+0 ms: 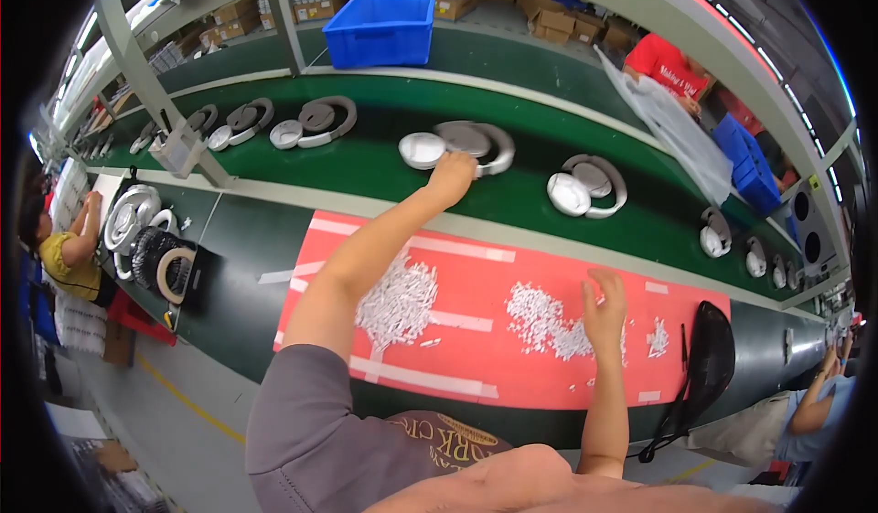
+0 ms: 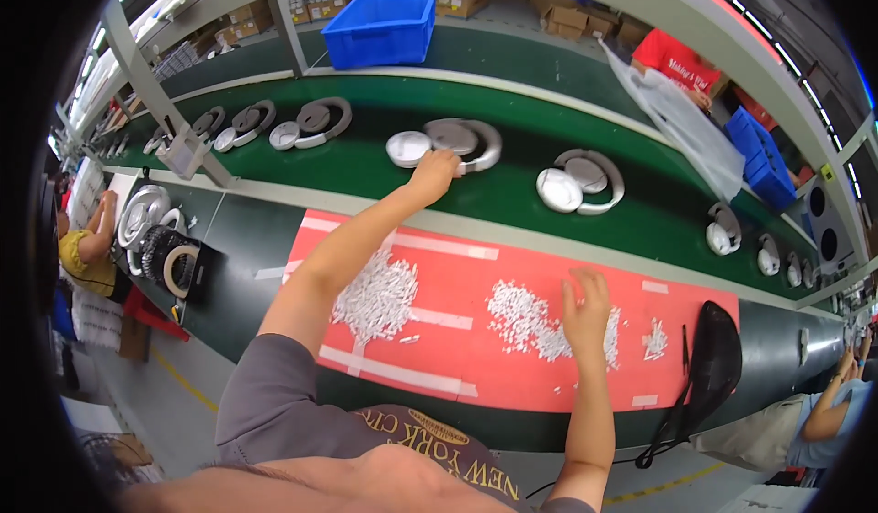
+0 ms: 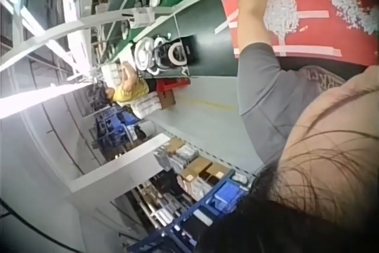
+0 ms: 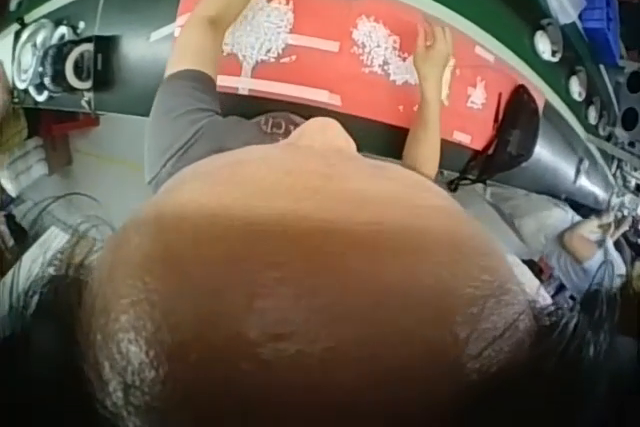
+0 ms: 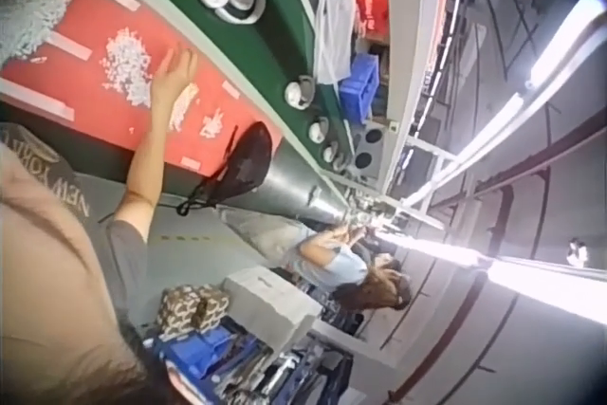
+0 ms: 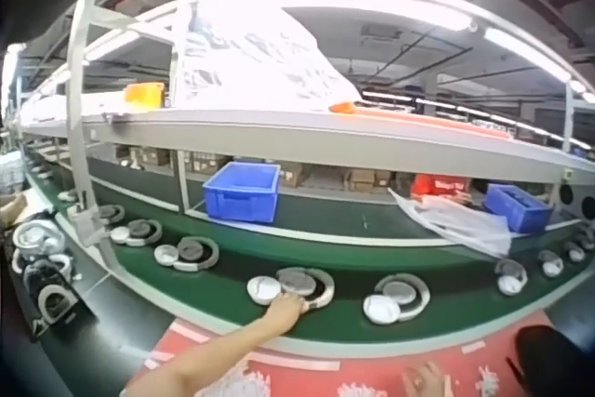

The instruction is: The person assembles small electronic components into plastic housings by hand on a factory production line.

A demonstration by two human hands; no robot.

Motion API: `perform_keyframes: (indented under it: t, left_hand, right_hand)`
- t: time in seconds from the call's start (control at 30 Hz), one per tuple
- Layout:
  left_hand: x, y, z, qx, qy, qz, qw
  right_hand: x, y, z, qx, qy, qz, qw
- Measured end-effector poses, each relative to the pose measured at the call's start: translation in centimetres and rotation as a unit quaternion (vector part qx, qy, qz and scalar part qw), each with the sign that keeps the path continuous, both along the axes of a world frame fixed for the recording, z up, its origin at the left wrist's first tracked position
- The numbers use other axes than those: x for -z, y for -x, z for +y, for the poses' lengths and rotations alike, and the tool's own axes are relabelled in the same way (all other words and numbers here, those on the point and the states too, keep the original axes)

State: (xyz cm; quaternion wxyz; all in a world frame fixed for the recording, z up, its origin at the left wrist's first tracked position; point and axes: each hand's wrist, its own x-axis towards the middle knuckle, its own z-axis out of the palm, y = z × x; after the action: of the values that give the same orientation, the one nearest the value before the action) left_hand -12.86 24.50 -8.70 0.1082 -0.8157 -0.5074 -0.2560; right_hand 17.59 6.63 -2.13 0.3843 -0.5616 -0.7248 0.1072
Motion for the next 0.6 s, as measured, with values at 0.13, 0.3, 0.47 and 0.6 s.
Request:
perform_keyframes:
  t: [0.13,0.3,0.47,0.6]
  left_hand:
    - [-4.6,-0.8,-9.6,0.240,0.066,-0.016,0.968]
    - [-6.9,-0.1,-20.3,0.429,0.005,0.033,0.903]
    - [-5.9,2.6,-20.8,0.245,0.120,-0.183,0.944]
    - [-4.4,3.6,-19.7,0.265,0.273,-0.030,0.924]
  right_hand:
    - [0.8,1.5,-2.0,0.014,0.119,0.363,0.924]
    - [2.5,4.0,-7.3,-0.062,0.315,0.576,0.751]
    - [2.8,6.9,-14.0,0.006,0.218,0.594,0.775]
    - [3.1,8.4,-16.8,0.038,0.204,0.604,0.769]
